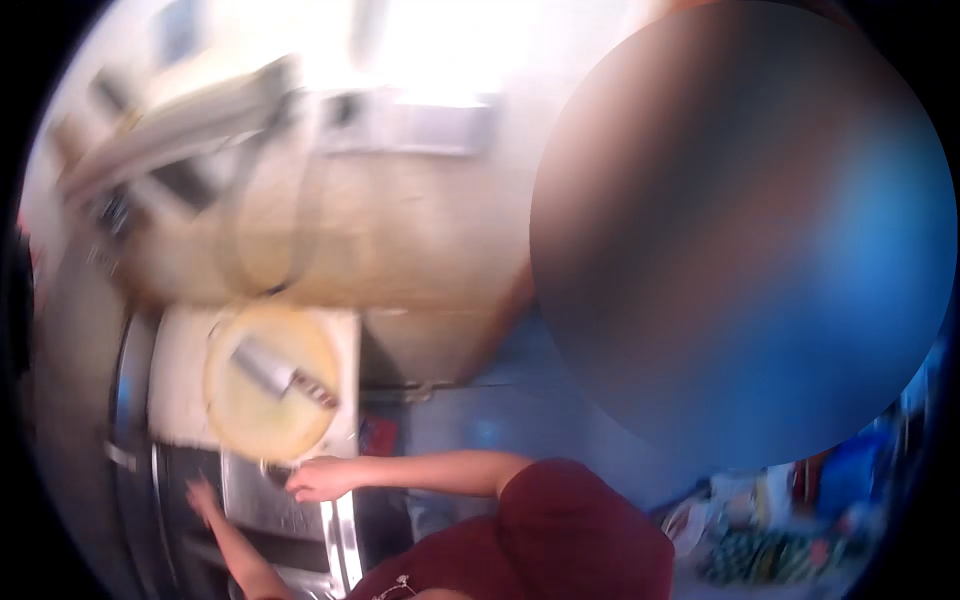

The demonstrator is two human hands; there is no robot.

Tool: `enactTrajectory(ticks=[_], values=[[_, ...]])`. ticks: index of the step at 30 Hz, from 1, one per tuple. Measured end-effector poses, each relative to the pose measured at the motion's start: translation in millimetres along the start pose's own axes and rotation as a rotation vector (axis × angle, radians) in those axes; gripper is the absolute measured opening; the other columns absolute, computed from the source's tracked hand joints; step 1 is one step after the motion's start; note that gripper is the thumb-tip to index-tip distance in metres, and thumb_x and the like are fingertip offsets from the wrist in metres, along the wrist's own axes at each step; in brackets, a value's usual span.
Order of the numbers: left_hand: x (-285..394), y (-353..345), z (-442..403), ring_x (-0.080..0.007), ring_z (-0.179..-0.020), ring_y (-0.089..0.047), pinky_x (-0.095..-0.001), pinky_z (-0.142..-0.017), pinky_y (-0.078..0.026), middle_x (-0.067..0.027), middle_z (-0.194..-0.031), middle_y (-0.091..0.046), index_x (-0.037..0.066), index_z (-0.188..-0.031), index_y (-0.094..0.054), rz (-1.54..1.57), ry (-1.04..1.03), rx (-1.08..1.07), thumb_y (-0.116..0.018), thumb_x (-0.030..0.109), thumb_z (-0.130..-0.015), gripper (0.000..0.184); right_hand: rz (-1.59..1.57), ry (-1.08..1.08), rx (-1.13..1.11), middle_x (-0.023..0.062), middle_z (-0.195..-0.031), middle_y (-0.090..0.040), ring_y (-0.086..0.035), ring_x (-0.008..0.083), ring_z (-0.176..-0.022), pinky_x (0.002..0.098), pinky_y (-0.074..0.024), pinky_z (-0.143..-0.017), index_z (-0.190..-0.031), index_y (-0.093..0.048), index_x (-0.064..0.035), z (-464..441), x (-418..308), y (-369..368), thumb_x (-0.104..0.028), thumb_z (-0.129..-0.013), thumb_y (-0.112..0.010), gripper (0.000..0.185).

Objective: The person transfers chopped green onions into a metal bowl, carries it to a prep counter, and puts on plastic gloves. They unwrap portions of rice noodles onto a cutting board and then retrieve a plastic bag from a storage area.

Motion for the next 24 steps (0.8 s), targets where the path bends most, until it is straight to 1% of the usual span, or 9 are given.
enactTrajectory(ticks=[1,3,5,7,10,11,13,17,24], values=[[-17.3,-28.6,13.3,-0.0269,-0.084,-0.059,-0.0459,-0.077,-0.045,-0.0175,-0.092,-0.059,0.002,-0.105,-0.054,-0.256,-0.351,0.495,-0.054,0.046,-0.081,0.051,-0.449,-0.074,0.126,0.0114,-0.096,-0.062,-0.06,0.0273,-0.086,0.0369,-0.0468,-0.079,-0.112,-0.055,-0.0021,53.9,12.0,27.1,-0.017,-0.087,-0.049,0.029],[22.6,-12.9,87.1,-0.0271,-0.081,-0.059,-0.045,-0.075,-0.046,-0.0175,-0.088,-0.059,0.001,-0.099,-0.055,0.191,-0.412,0.689,-0.055,0.041,-0.081,0.044,-1.42,0.005,0.326,0.0105,-0.113,-0.059,-0.058,0.0214,-0.099,0.0347,-0.0457,-0.085,-0.128,-0.044,-0.0061,175.9,90.6,17.7,-0.02,-0.092,-0.045,0.039],[80.0,-22.6,158.5,-0.0274,-0.078,-0.058,-0.044,-0.072,-0.046,-0.0176,-0.084,-0.059,0.0,-0.093,-0.056,0.468,-0.572,0.697,-0.055,0.036,-0.082,0.038,-0.401,-0.572,0.598,0.0113,-0.112,-0.058,-0.056,0.0237,-0.098,0.0371,-0.0448,-0.086,-0.125,-0.046,-0.0075,359.0,269.3,-73.4,-0.022,-0.091,-0.045,0.038],[146.0,-42.2,237.9,-0.0276,-0.075,-0.057,-0.0431,-0.07,-0.046,-0.0176,-0.081,-0.059,0.0,-0.087,-0.057,0.684,-0.727,0.617,-0.055,0.031,-0.082,0.032,0.24,-1.182,0.334,0.0122,-0.11,-0.058,-0.055,0.0261,-0.096,0.0394,-0.0439,-0.086,-0.123,-0.049,-0.0088,571.6,358.9,-221.0,-0.025,-0.09,-0.044,0.037],[241.2,-80.4,374.5,-0.0279,-0.07,-0.056,-0.0418,-0.067,-0.046,-0.0177,-0.075,-0.059,-0.002,-0.079,-0.058,0.948,-0.943,0.364,-0.056,0.023,-0.083,0.026,0.149,-1.13,1.0,0.0151,-0.114,-0.055,-0.054,0.0306,-0.097,0.0445,-0.0425,-0.085,-0.118,-0.052,-0.0096,815.9,252.9,-284.4,-0.028,-0.088,-0.044,0.036],[276.5,-93.3,420.2,-0.0281,-0.069,-0.056,-0.0413,-0.066,-0.046,-0.0177,-0.073,-0.059,-0.002,-0.076,-0.059,0.962,-0.995,0.229,-0.056,0.021,-0.083,0.024,0.076,-1.411,1.099,0.0155,-0.112,-0.056,-0.054,0.0311,-0.098,0.0444,-0.0427,-0.085,-0.116,-0.053,-0.009,882.8,227.2,-310.5,-0.028,-0.088,-0.044,0.035],[367.9,-114.2,557.1,-0.0228,-0.059,-0.048,-0.0372,-0.06,-0.044,-0.0125,-0.067,-0.057,-0.001,-0.075,-0.059,0.786,-1.12,-0.026,-0.056,0.019,-0.084,0.023,-0.034,-1.842,1.158,0.0165,-0.107,-0.058,-0.055,0.032,-0.098,0.0442,-0.043,-0.084,-0.11,-0.057,-0.0078,968.9,173.2,-350.5,-0.029,-0.09,-0.043,0.033],[485.2,-208.0,742.6,-0.0174,-0.057,-0.042,-0.0317,-0.058,-0.043,-0.0052,-0.068,-0.053,0.0,-0.088,-0.059,0.291,-1.349,-0.868,-0.057,0.02,-0.083,0.021,-0.077,-1.889,1.208,0.0183,-0.091,-0.061,-0.058,0.0336,-0.088,0.0449,-0.0457,-0.075,-0.096,-0.06,-0.0052,1049.3,129.6,-355.8,-0.029,-0.092,-0.038,0.033],[546.4,-302.5,976.6,-0.0196,-0.063,-0.043,-0.0332,-0.062,-0.042,-0.0069,-0.073,-0.053,0.0,-0.09,-0.058,-0.417,-1.541,-0.91,-0.057,0.021,-0.083,0.022,-0.112,-1.752,1.712,0.0155,-0.089,-0.06,-0.059,0.0303,-0.082,0.0427,-0.047,-0.068,-0.096,-0.059,-0.0049,1202.6,114.5,-358.6,-0.028,-0.091,-0.041,0.029]])
Point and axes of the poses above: each hand's wrist, its own z-axis away from the middle knuckle, its own y-axis out of the back of the hand, x = y × z, the point moved 7 cm from there along -z, towards the middle knuckle
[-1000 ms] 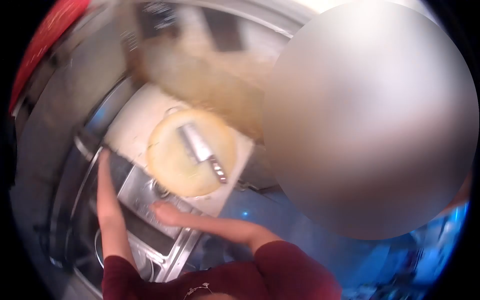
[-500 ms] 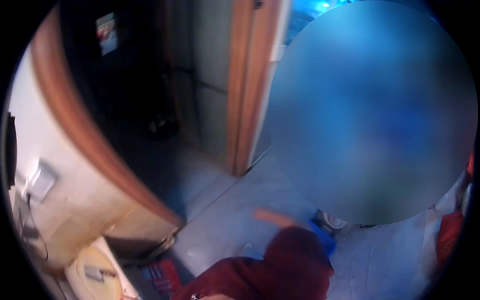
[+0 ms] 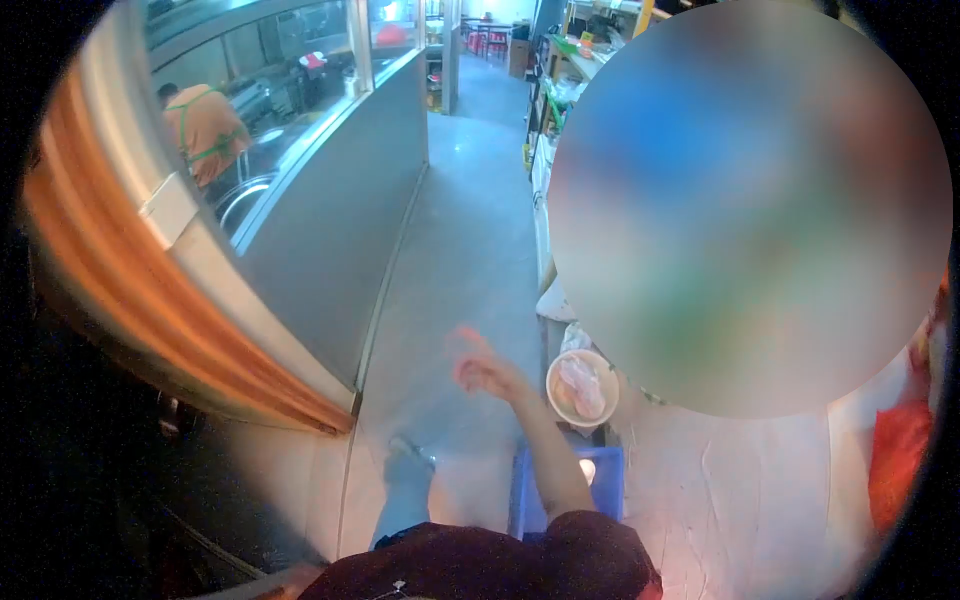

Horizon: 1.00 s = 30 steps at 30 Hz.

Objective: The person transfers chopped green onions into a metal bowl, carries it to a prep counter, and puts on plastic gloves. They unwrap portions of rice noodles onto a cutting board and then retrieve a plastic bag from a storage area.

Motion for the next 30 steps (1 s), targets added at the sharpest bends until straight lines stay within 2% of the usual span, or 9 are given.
enactTrajectory(ticks=[2,5,8,12,15,18,23,30], values=[[70.1,-33.4,-51.7,-0.0202,-0.065,-0.044,-0.0336,-0.063,-0.042,-0.0074,-0.075,-0.053,0.0,-0.091,-0.058,-0.069,-0.025,-0.072,-0.057,0.021,-0.083,0.022,0.038,-0.143,-0.225,0.0153,-0.089,-0.06,-0.059,0.0302,-0.082,0.0427,-0.0471,-0.068,-0.096,-0.059,-0.0048,-0.6,84.4,-69.5,-0.027,-0.091,-0.041,0.029],[193.1,-78.0,-134.5,-0.0212,-0.067,-0.044,-0.0342,-0.065,-0.042,-0.0081,-0.078,-0.053,0.0,-0.092,-0.058,-0.119,-0.093,-0.166,-0.057,0.021,-0.083,0.023,-0.066,-0.449,-0.462,0.015,-0.089,-0.06,-0.059,0.0299,-0.082,0.0426,-0.0471,-0.068,-0.097,-0.059,-0.0048,63.2,183.7,-149.4,-0.027,-0.091,-0.041,0.029],[317.8,-113.8,-195.4,-0.0221,-0.07,-0.044,-0.0348,-0.066,-0.042,-0.0088,-0.08,-0.053,0.0,-0.093,-0.057,-0.154,-0.167,-0.25,-0.057,0.021,-0.083,0.023,-0.349,-0.817,-0.349,0.0146,-0.088,-0.06,-0.059,0.0297,-0.081,0.0426,-0.0472,-0.068,-0.098,-0.058,-0.0047,98.9,216.6,-148.7,-0.027,-0.091,-0.041,0.029],[473.3,-155.2,-246.8,-0.0234,-0.073,-0.045,-0.0356,-0.069,-0.042,-0.0097,-0.083,-0.053,0.0,-0.094,-0.057,-0.195,-0.31,-0.342,-0.058,0.021,-0.082,0.024,-0.625,-1.094,-0.107,0.0142,-0.088,-0.06,-0.059,0.0294,-0.081,0.0425,-0.0472,-0.068,-0.098,-0.058,-0.0046,86.0,239.1,-102.0,-0.026,-0.09,-0.041,0.028],[579.4,-197.1,-283.3,-0.0243,-0.076,-0.045,-0.0363,-0.07,-0.042,-0.0104,-0.086,-0.053,0.001,-0.096,-0.057,-0.199,-0.377,-0.401,-0.058,0.021,-0.082,0.025,-0.734,-1.179,0.02,0.0138,-0.088,-0.06,-0.059,0.0291,-0.081,0.0425,-0.0473,-0.068,-0.099,-0.058,-0.0045,43.4,267.4,-80.3,-0.026,-0.09,-0.042,0.028],[648.0,-230.0,-307.0,-0.0253,-0.078,-0.046,-0.0369,-0.072,-0.042,-0.0112,-0.088,-0.053,0.001,-0.097,-0.056,-0.23,-0.373,-0.433,-0.058,0.022,-0.082,0.025,-0.777,-1.199,0.08,0.0135,-0.087,-0.06,-0.059,0.0289,-0.081,0.0424,-0.0473,-0.068,-0.1,-0.058,-0.0045,-3.2,305.4,-63.0,-0.025,-0.09,-0.042,0.028],[729.1,-256.4,-354.3,-0.0269,-0.083,-0.046,-0.0379,-0.075,-0.041,-0.0123,-0.092,-0.053,0.001,-0.098,-0.056,-0.299,-0.309,-0.458,-0.058,0.022,-0.082,0.027,-0.776,-1.188,0.149,0.0129,-0.087,-0.06,-0.058,0.0285,-0.081,0.0424,-0.0474,-0.069,-0.101,-0.058,-0.0044,-95.7,372.5,-10.6,-0.025,-0.09,-0.042,0.028],[829.4,-245.6,-430.8,-0.0291,-0.089,-0.047,-0.0393,-0.078,-0.041,-0.014,-0.098,-0.053,0.001,-0.101,-0.055,-0.295,-0.193,-0.431,-0.058,0.022,-0.082,0.029,-0.905,-1.214,0.283,0.0121,-0.086,-0.06,-0.058,0.028,-0.081,0.0423,-0.0475,-0.069,-0.102,-0.058,-0.0042,-228.4,420.8,55.1,-0.024,-0.089,-0.043,0.028]])
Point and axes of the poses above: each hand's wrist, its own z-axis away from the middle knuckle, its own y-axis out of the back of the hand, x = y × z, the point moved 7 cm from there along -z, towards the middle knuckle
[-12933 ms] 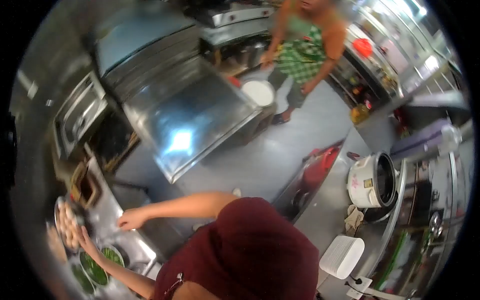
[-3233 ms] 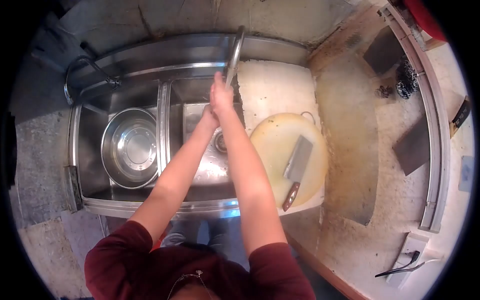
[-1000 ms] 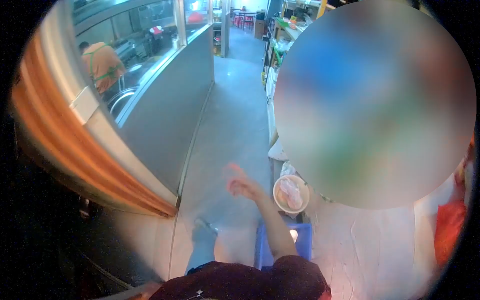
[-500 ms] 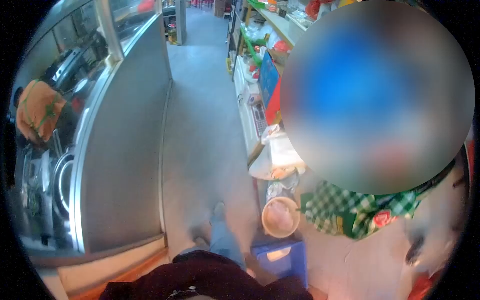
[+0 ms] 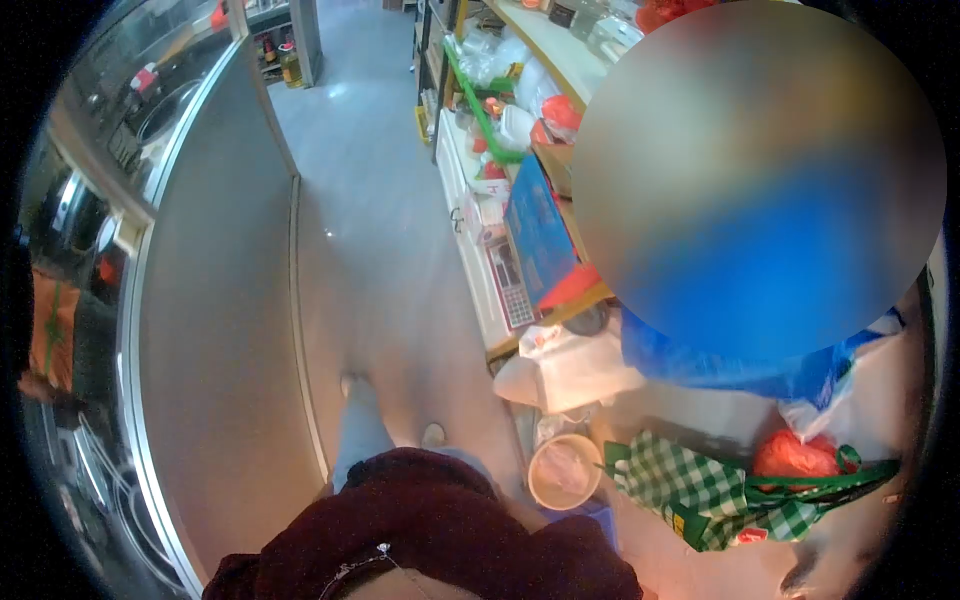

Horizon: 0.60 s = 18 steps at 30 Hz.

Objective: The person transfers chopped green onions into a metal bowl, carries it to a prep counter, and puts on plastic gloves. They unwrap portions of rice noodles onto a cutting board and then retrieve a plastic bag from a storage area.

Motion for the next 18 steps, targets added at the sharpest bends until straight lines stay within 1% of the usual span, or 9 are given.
enactTrajectory(ticks=[3,7,10,12,13,15,16,17,18], values=[[42.0,23.4,-58.4,-0.03,-0.091,-0.048,-0.04,-0.08,-0.041,-0.0147,-0.1,-0.053,0.001,-0.102,-0.055,-0.072,0.011,-0.045,-0.059,0.022,-0.082,0.03,-0.077,-0.041,0.042,0.0117,-0.086,-0.059,-0.058,0.0277,-0.081,0.0422,-0.0476,-0.069,-0.103,-0.057,-0.0041,-29.3,-30.1,-24.5,-0.024,-0.089,-0.043,0.028],[141.9,53.4,-165.0,-0.0313,-0.094,-0.048,-0.0408,-0.082,-0.041,-0.0157,-0.103,-0.053,0.001,-0.104,-0.054,-0.238,-0.063,-0.123,-0.059,0.022,-0.082,0.031,-0.161,-0.118,0.092,0.0113,-0.085,-0.059,-0.058,0.0274,-0.08,0.0422,-0.0476,-0.069,-0.103,-0.057,-0.004,-61.1,-56.2,-75.6,-0.023,-0.089,-0.043,0.028],[268.7,66.7,-245.3,-0.0322,-0.097,-0.049,-0.0414,-0.084,-0.041,-0.0164,-0.106,-0.053,0.001,-0.105,-0.054,-0.464,-0.283,-0.165,-0.059,0.023,-0.081,0.032,-0.197,-0.154,0.111,0.0109,-0.085,-0.059,-0.058,0.0272,-0.08,0.0421,-0.0477,-0.069,-0.104,-0.057,-0.004,-74.1,-77.5,-118.0,-0.023,-0.088,-0.043,0.028],[401.2,55.1,-283.6,-0.0329,-0.099,-0.049,-0.0418,-0.085,-0.04,-0.0168,-0.107,-0.053,0.001,-0.105,-0.053,-0.629,-0.534,-0.153,-0.059,0.023,-0.081,0.033,-0.155,-0.087,0.16,0.0107,-0.085,-0.059,-0.058,0.027,-0.08,0.0421,-0.0477,-0.069,-0.104,-0.057,-0.0039,-98.4,-94.1,-132.8,-0.023,-0.088,-0.043,0.028],[473.5,38.9,-293.3,-0.0332,-0.1,-0.049,-0.042,-0.086,-0.04,-0.0171,-0.108,-0.053,0.001,-0.106,-0.053,-0.699,-0.67,-0.143,-0.059,0.023,-0.081,0.033,0.004,0.042,0.232,0.0106,-0.085,-0.059,-0.058,0.0269,-0.08,0.0421,-0.0477,-0.069,-0.105,-0.057,-0.0039,-121.9,-107.4,-129.1,-0.022,-0.088,-0.044,0.028],[647.8,-4.2,-271.4,-0.0338,-0.101,-0.049,-0.0424,-0.087,-0.04,-0.0175,-0.11,-0.053,0.001,-0.106,-0.053,-0.708,-1.009,-0.07,-0.059,0.023,-0.081,0.034,0.843,0.435,0.618,0.0103,-0.085,-0.059,-0.058,0.0268,-0.08,0.0421,-0.0478,-0.069,-0.105,-0.057,-0.0039,-192.3,-112.4,-126.1,-0.022,-0.088,-0.044,0.028],[725.2,-27.1,-242.2,-0.0341,-0.102,-0.05,-0.0426,-0.087,-0.04,-0.0178,-0.111,-0.053,0.001,-0.107,-0.053,-0.66,-1.17,-0.032,-0.059,0.023,-0.081,0.034,0.058,0.225,0.395,0.011,-0.088,-0.058,-0.06,0.0223,-0.074,0.0346,-0.048,-0.06,-0.117,-0.047,-0.0068,-161.0,-179.8,-101.1,-0.012,-0.085,-0.045,0.032],[798.3,-54.5,-206.3,-0.0361,-0.093,-0.052,-0.0431,-0.081,-0.043,-0.0169,-0.1,-0.056,0.005,-0.105,-0.055,-0.313,-1.775,0.081,-0.059,0.02,-0.081,0.028,-0.741,-0.015,0.417,0.0116,-0.09,-0.057,-0.062,0.0179,-0.067,0.0271,-0.0482,-0.051,-0.128,-0.037,-0.0097,-93.1,-294.1,-71.6,-0.002,-0.082,-0.047,0.049],[871.6,-66.9,-126.8,-0.0334,-0.084,-0.054,-0.0425,-0.075,-0.043,-0.0141,-0.088,-0.058,0.008,-0.097,-0.059,-0.382,-1.672,0.034,-0.061,0.017,-0.078,0.021,-0.843,-0.015,0.318,0.0108,-0.088,-0.058,-0.061,0.0171,-0.064,0.027,-0.0482,-0.051,-0.129,-0.036,-0.0098,-112.7,-289.8,-75.9,-0.004,-0.082,-0.048,0.049]])
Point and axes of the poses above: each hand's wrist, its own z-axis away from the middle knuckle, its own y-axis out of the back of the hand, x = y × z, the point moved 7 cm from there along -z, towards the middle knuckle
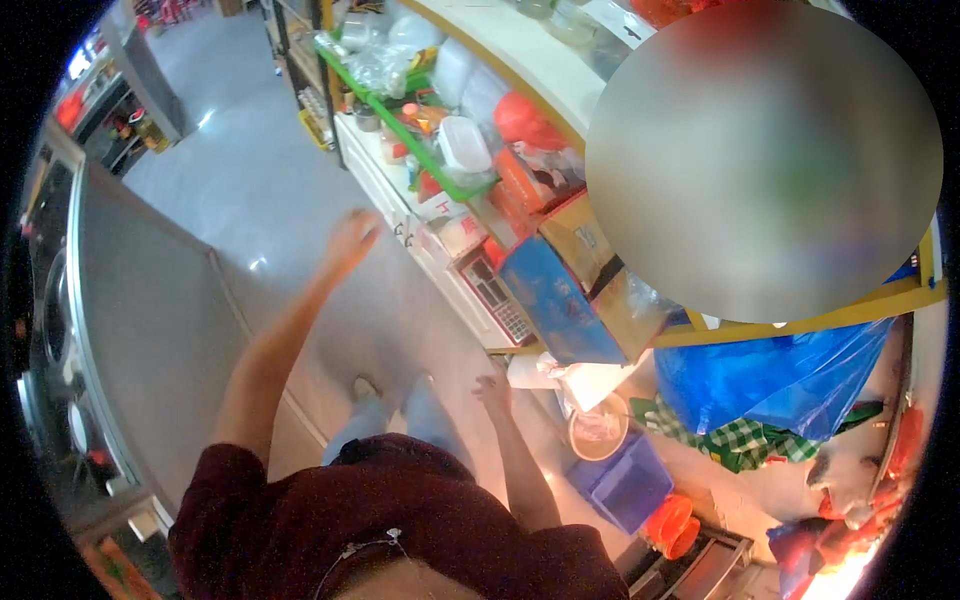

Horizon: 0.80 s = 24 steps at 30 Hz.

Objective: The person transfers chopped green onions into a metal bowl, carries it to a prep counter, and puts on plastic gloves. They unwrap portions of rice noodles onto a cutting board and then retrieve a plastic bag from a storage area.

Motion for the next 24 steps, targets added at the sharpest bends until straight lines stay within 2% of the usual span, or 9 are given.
enactTrajectory(ticks=[2,4,8,12,13,16,20,23,24], values=[[90.1,-3.3,-93.7,-0.0293,-0.083,-0.054,-0.042,-0.068,-0.042,-0.0109,-0.08,-0.055,0.012,-0.085,-0.064,0.224,-0.364,0.199,-0.062,0.016,-0.072,0.014,-0.089,-0.043,-0.113,0.0098,-0.085,-0.059,-0.06,0.0159,-0.059,0.0269,-0.0483,-0.051,-0.129,-0.036,-0.0097,-19.1,-2.4,-13.0,-0.007,-0.083,-0.05,0.049],[179.2,-16.1,-138.4,-0.0286,-0.081,-0.054,-0.0391,-0.072,-0.042,-0.007,-0.083,-0.057,0.012,-0.087,-0.064,0.215,-0.562,0.162,-0.067,0.016,-0.069,0.019,0.006,0.053,-0.121,0.0099,-0.084,-0.06,-0.06,0.0154,-0.058,0.0271,-0.0485,-0.052,-0.129,-0.037,-0.0092,4.1,-25.0,-33.4,-0.009,-0.083,-0.052,0.048],[260.4,-74.1,-176.1,-0.0297,-0.09,-0.054,-0.0425,-0.077,-0.041,-0.0102,-0.098,-0.057,0.01,-0.096,-0.062,0.152,-0.607,0.176,-0.064,0.019,-0.071,0.027,0.344,0.278,-0.057,0.0104,-0.085,-0.061,-0.061,0.0155,-0.061,0.0272,-0.0488,-0.054,-0.126,-0.042,-0.0084,31.3,-73.5,-65.8,-0.014,-0.083,-0.054,0.044],[273.1,-123.6,-210.9,-0.0302,-0.105,-0.05,-0.0441,-0.092,-0.035,-0.0106,-0.108,-0.057,0.012,-0.108,-0.058,0.159,-0.61,0.328,-0.058,0.019,-0.071,0.038,0.837,0.711,0.167,0.0198,-0.105,-0.057,-0.06,0.0313,-0.088,0.0395,-0.048,-0.077,-0.126,-0.043,-0.0064,42.9,-190.1,-103.3,-0.016,-0.083,-0.053,0.045],[265.9,-109.2,-220.2,-0.0317,-0.108,-0.048,-0.0455,-0.096,-0.033,-0.0113,-0.111,-0.056,0.01,-0.111,-0.056,0.61,-0.42,0.174,-0.056,0.018,-0.072,0.039,0.862,0.802,0.197,0.0221,-0.111,-0.053,-0.054,0.0343,-0.097,0.0415,-0.0443,-0.083,-0.125,-0.042,-0.004,49.0,-226.3,-117.3,-0.015,-0.082,-0.054,0.047],[263.9,-89.0,-222.6,-0.0331,-0.11,-0.046,-0.0467,-0.095,-0.033,-0.0119,-0.113,-0.056,0.008,-0.11,-0.056,0.325,-0.555,0.15,-0.057,0.016,-0.072,0.039,0.84,1.133,0.291,0.0259,-0.124,-0.042,-0.041,0.0404,-0.114,0.0469,-0.0354,-0.095,-0.126,-0.038,0.0028,51.1,-325.4,-153.1,-0.011,-0.077,-0.056,0.054],[213.2,-110.7,-246.1,-0.0247,-0.094,-0.058,-0.0382,-0.079,-0.046,-0.0095,-0.1,-0.061,0.006,-0.106,-0.057,0.878,-0.163,-0.192,-0.062,0.019,-0.076,0.034,0.866,1.173,0.654,0.0252,-0.135,-0.029,-0.026,0.043,-0.125,0.0526,-0.0201,-0.104,-0.132,-0.028,0.0035,9.3,-413.6,-161.9,-0.009,-0.074,-0.057,0.066],[185.7,-108.5,-246.5,-0.0171,-0.081,-0.059,-0.03,-0.07,-0.048,-0.0055,-0.088,-0.061,0.006,-0.103,-0.058,1.35,0.251,-0.512,-0.062,0.022,-0.078,0.03,1.06,0.984,0.899,0.0231,-0.139,-0.024,-0.021,0.0403,-0.129,0.0527,-0.0158,-0.105,-0.134,-0.024,0.003,-1.1,-451.7,-159.9,-0.01,-0.076,-0.056,0.068],[176.7,-105.3,-241.9,-0.0145,-0.081,-0.056,-0.0279,-0.07,-0.046,-0.0037,-0.087,-0.059,0.006,-0.099,-0.058,1.387,0.274,-0.543,-0.061,0.022,-0.079,0.026,1.066,0.957,0.876,0.0225,-0.14,-0.023,-0.021,0.0399,-0.13,0.0532,-0.0152,-0.105,-0.135,-0.023,0.0029,-9.0,-451.0,-157.9,-0.01,-0.077,-0.055,0.068]])
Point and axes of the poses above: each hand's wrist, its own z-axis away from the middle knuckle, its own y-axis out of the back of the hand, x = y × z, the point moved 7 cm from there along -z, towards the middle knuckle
